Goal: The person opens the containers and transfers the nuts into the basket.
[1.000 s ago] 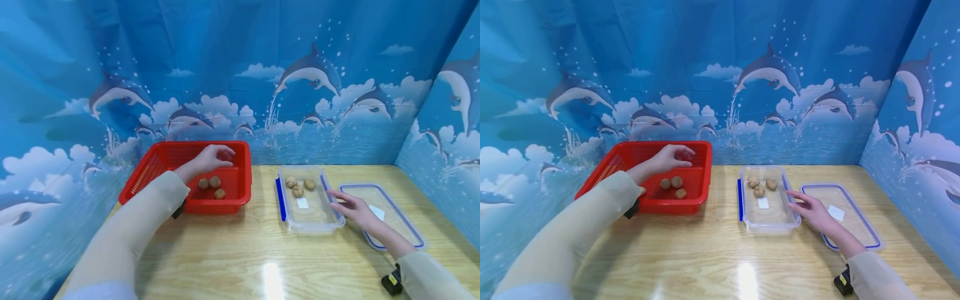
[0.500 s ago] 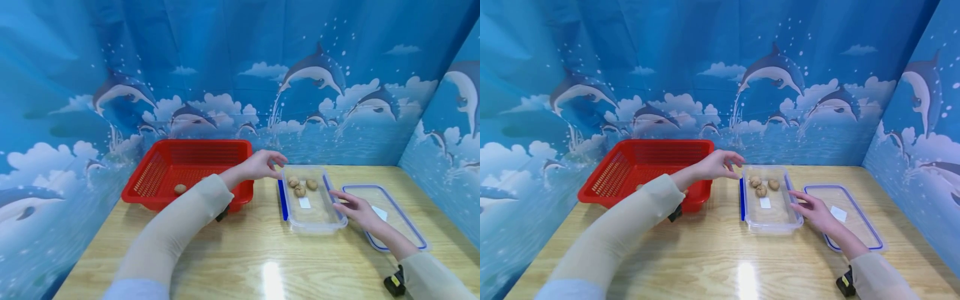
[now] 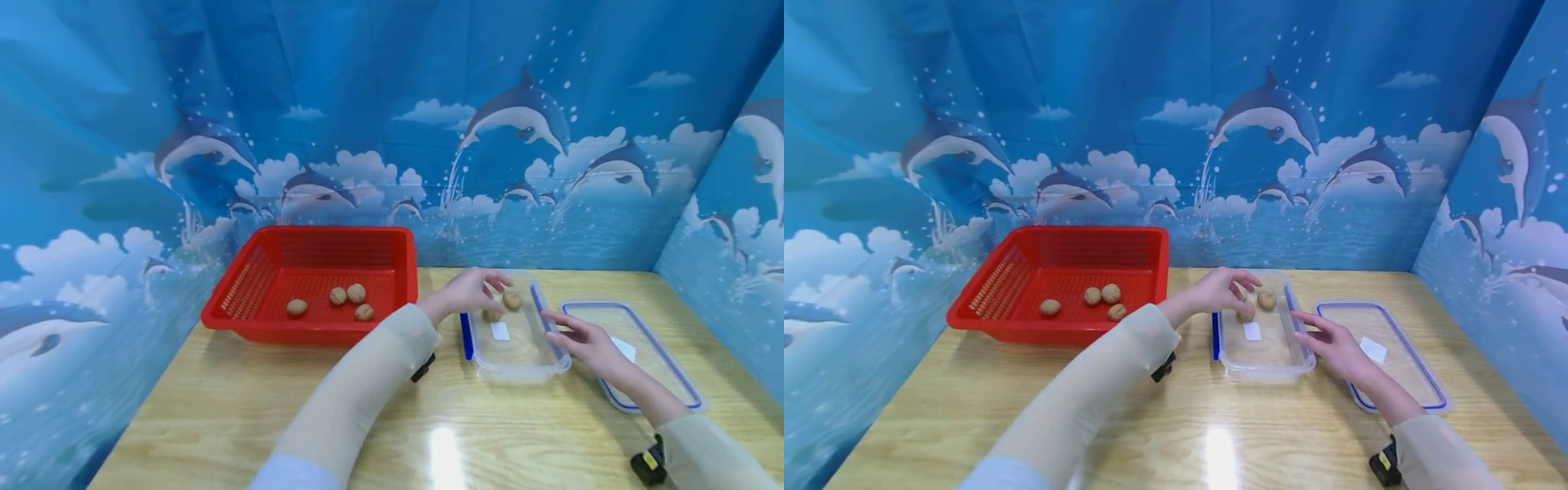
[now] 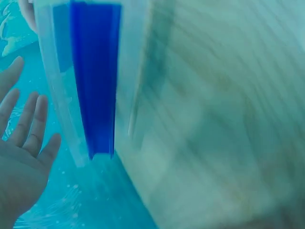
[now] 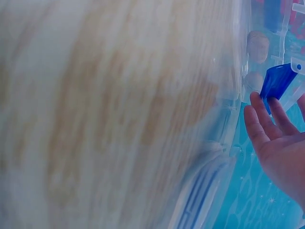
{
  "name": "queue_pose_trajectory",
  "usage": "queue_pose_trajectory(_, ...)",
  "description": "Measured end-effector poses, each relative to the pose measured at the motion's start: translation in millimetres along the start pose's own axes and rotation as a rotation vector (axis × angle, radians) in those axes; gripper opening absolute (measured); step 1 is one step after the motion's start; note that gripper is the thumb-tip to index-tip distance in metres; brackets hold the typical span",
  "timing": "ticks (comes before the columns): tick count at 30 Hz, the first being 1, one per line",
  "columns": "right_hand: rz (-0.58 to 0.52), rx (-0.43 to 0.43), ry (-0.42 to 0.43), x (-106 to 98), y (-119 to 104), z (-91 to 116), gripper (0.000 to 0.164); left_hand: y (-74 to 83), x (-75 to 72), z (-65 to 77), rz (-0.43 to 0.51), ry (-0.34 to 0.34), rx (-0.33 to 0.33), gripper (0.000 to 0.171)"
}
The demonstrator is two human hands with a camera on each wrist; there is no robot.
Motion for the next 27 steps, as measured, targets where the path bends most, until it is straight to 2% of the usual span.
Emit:
queue_pose_trajectory(7, -0.006, -0.034, 0.012, 0, 0, 0, 0.051, -2.7, 14.8, -8.9, -0.078, 0.065, -0.06, 0.046)
queue_pose_trajectory(10, -0.007, -0.03, 0.015, 1, -1, -1, 0.051, -5.3, 20.5, -8.7, -0.147, 0.059, -0.072, 0.048)
queue_pose_trajectory(14, -0.01, -0.029, 0.018, 1, -1, 0, 0.051, -9.2, 24.9, -9.7, -0.291, 0.051, -0.058, 0.051)
queue_pose_trajectory(17, -0.012, -0.031, 0.02, 1, -1, 0, 0.05, -11.9, 25.3, -10.7, -0.366, 0.061, -0.048, 0.051)
queue_pose_trajectory(22, -0.004, -0.031, 0.027, 0, 0, 1, 0.05, -16.0, 26.4, -13.4, -0.437, 0.051, -0.033, 0.052)
queue_pose_trajectory(27, 0.001, -0.026, 0.022, 1, 0, 1, 0.05, -19.6, 26.5, -15.3, -0.474, 0.029, -0.056, 0.049)
Point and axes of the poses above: each hand's wrist, its own z-axis away from the middle knuckle, its own x-axis out of the palm, y = z × x, the point moved 3 cm from there along -z, towards the middle knuckle, and after that the axes turned 4 degrees about -y, right-handed, at the moved point
